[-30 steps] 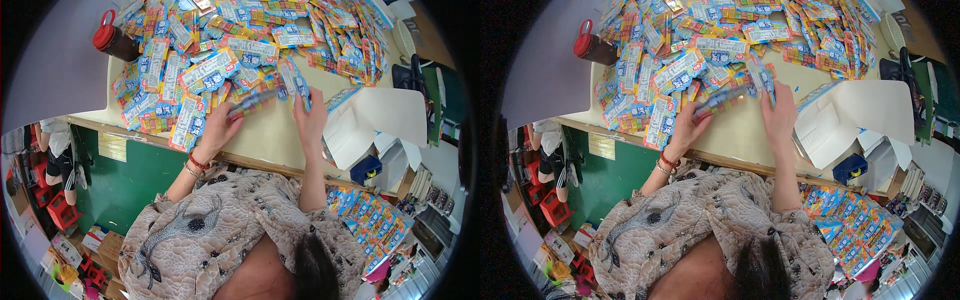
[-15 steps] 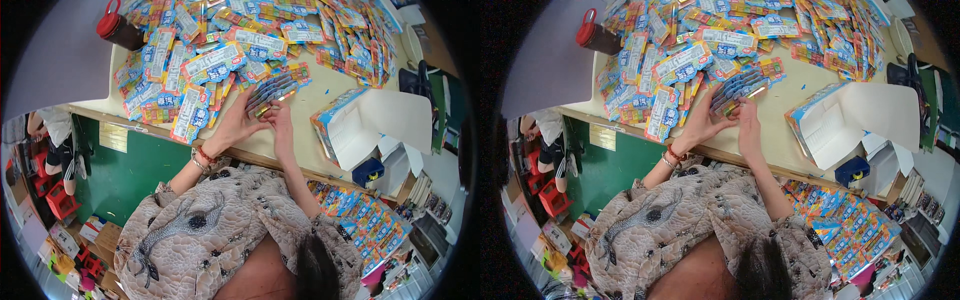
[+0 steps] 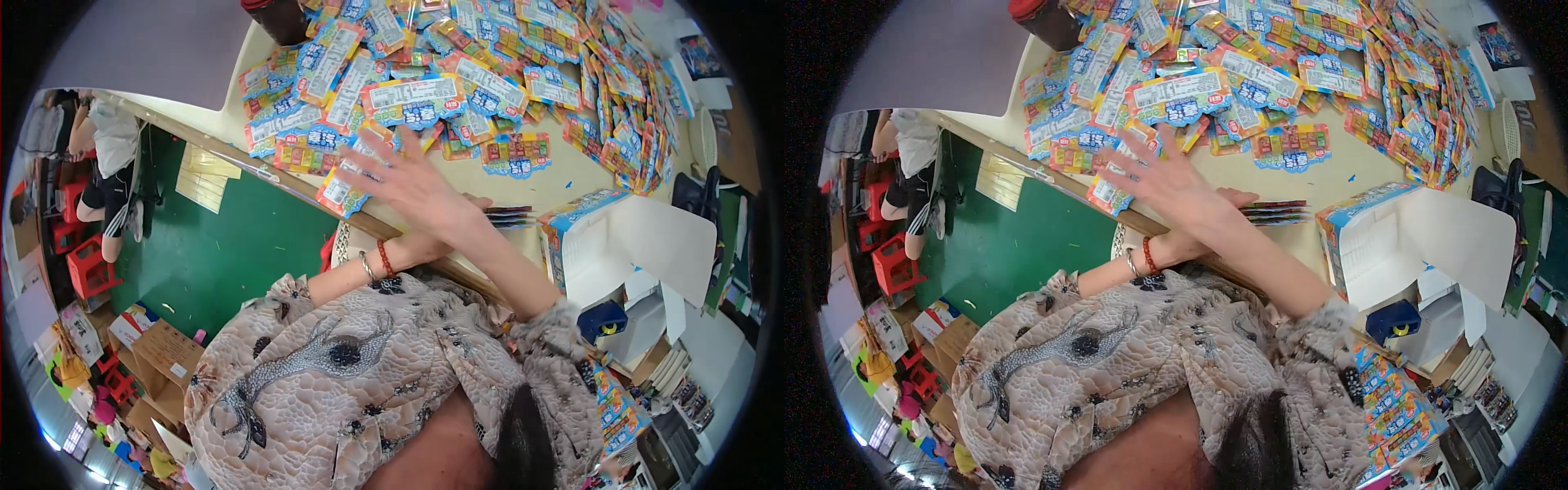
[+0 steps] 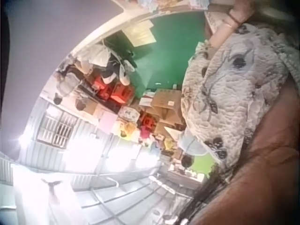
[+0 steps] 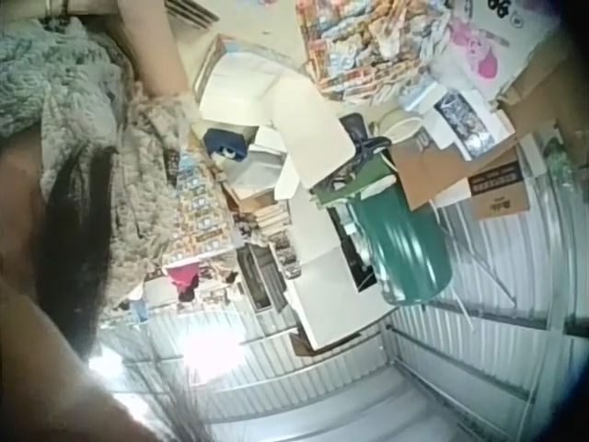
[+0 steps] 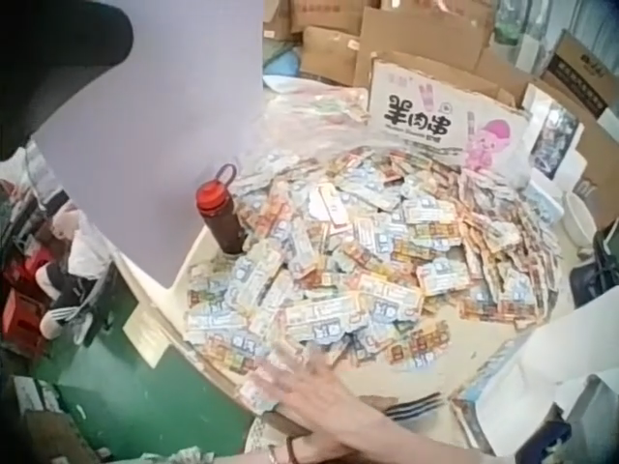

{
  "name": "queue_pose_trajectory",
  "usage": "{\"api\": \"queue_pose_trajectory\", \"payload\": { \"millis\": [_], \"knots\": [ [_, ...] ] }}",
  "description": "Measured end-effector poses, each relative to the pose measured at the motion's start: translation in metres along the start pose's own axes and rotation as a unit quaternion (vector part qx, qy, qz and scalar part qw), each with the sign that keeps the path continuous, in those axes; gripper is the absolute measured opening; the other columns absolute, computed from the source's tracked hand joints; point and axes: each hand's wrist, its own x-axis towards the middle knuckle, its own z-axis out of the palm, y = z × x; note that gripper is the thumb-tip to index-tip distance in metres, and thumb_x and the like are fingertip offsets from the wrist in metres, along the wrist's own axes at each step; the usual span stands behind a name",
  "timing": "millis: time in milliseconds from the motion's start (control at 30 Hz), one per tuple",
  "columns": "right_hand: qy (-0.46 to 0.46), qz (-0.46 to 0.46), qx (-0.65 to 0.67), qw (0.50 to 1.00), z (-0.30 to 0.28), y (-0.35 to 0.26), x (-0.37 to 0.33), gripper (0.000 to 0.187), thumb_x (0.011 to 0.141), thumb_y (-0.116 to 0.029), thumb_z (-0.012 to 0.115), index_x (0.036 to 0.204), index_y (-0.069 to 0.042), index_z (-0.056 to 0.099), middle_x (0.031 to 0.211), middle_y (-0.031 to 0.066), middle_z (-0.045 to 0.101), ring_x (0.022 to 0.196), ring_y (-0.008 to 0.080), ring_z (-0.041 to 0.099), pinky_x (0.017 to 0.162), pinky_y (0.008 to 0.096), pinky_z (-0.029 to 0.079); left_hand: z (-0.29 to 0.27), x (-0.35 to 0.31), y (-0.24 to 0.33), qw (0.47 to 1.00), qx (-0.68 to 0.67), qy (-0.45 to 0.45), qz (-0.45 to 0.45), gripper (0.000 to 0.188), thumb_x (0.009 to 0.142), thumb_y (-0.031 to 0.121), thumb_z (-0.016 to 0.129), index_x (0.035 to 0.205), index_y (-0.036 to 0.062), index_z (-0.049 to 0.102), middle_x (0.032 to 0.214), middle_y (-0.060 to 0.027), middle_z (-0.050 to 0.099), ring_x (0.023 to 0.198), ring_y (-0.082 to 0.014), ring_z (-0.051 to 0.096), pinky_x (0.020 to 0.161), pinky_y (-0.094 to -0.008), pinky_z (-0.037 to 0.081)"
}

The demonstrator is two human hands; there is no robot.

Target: Sorting small snack packets and packing them into display boxes on a factory workbench.

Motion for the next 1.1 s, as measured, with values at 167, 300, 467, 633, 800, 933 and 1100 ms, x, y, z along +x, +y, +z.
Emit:
{"api": "queue_pose_trajectory", "payload": {
  "millis": [167,300,467,633,800,933,1100],
  "knots": [
    [-0.097,-0.150,0.022,0.984,0.049,0.010,0.014,0.043,0.085,-0.017,0.053,0.129,-0.014,0.050,0.126,0.0079,0.055,0.120,0.0236,0.051,0.105,0.0458,0.034,-0.002,-0.005,-0.018,0.971,0.227,-0.060,-0.048,0.051,0.088,0.012,0.062,0.135,0.0019,0.045,0.133,-0.0157,0.052,0.121,-0.0301,0.050,0.103,-0.0389,0.039],
    [-0.175,-0.149,-0.009,0.973,0.012,0.013,0.019,0.047,0.083,-0.019,0.057,0.130,-0.013,0.048,0.127,0.0083,0.054,0.121,0.0230,0.051,0.103,0.0489,0.036,-0.011,0.005,-0.007,0.951,0.246,-0.150,-0.109,0.049,0.085,0.010,0.063,0.131,0.0010,0.047,0.129,-0.0166,0.054,0.118,-0.0326,0.051,0.099,-0.0397,0.041],
    [-0.080,-0.080,-0.111,0.987,0.003,0.089,0.017,0.054,0.083,-0.016,0.060,0.135,-0.020,0.044,0.135,0.0044,0.051,0.128,0.0254,0.046,0.106,0.0519,0.035,-0.015,0.014,0.011,0.969,0.237,-0.071,-0.007,0.055,0.076,0.005,0.067,0.127,0.0049,0.047,0.117,-0.0174,0.054,0.110,-0.0366,0.052,0.093,-0.0431,0.043],
    [-0.107,-0.070,-0.122,0.984,0.020,0.132,0.023,0.053,0.087,-0.010,0.053,0.137,-0.023,0.042,0.138,0.0031,0.049,0.128,0.0240,0.046,0.111,0.0503,0.030,-0.033,0.015,0.019,0.969,0.230,-0.082,0.027,0.055,0.074,0.000,0.066,0.125,0.0047,0.046,0.112,-0.0167,0.053,0.106,-0.0370,0.051,0.091,-0.0425,0.044],
    [-0.094,-0.091,-0.100,0.986,0.028,0.140,0.038,0.045,0.087,-0.005,0.052,0.130,-0.017,0.046,0.119,0.0058,0.059,0.109,0.0229,0.058,0.096,0.0391,0.046,-0.062,0.000,0.029,0.974,0.213,-0.075,-0.012,0.056,0.072,-0.002,0.068,0.124,0.0032,0.046,0.114,-0.0176,0.053,0.108,-0.0371,0.052,0.093,-0.0415,0.044],
    [-0.070,-0.048,-0.055,0.995,0.017,0.142,0.034,0.039,0.089,-0.008,0.049,0.127,-0.014,0.044,0.095,0.0114,0.064,0.085,0.0292,0.065,0.069,0.0396,0.053,-0.071,-0.009,0.033,0.988,0.096,-0.030,-0.116,0.053,0.073,-0.001,0.071,0.121,0.0029,0.048,0.115,-0.0175,0.050,0.109,-0.0362,0.051,0.094,-0.0396,0.044],
    [-0.113,0.125,0.042,0.985,-0.064,0.112,0.035,0.035,0.083,-0.005,0.055,0.117,-0.011,0.049,0.080,0.0132,0.064,0.072,0.0338,0.064,0.058,0.0424,0.048,-0.076,-0.017,0.032,0.970,0.242,0.004,-0.035,0.055,0.070,0.001,0.075,0.118,0.0042,0.049,0.123,-0.0189,0.044,0.116,-0.0363,0.047,0.097,-0.0407,0.042]
  ]
}}
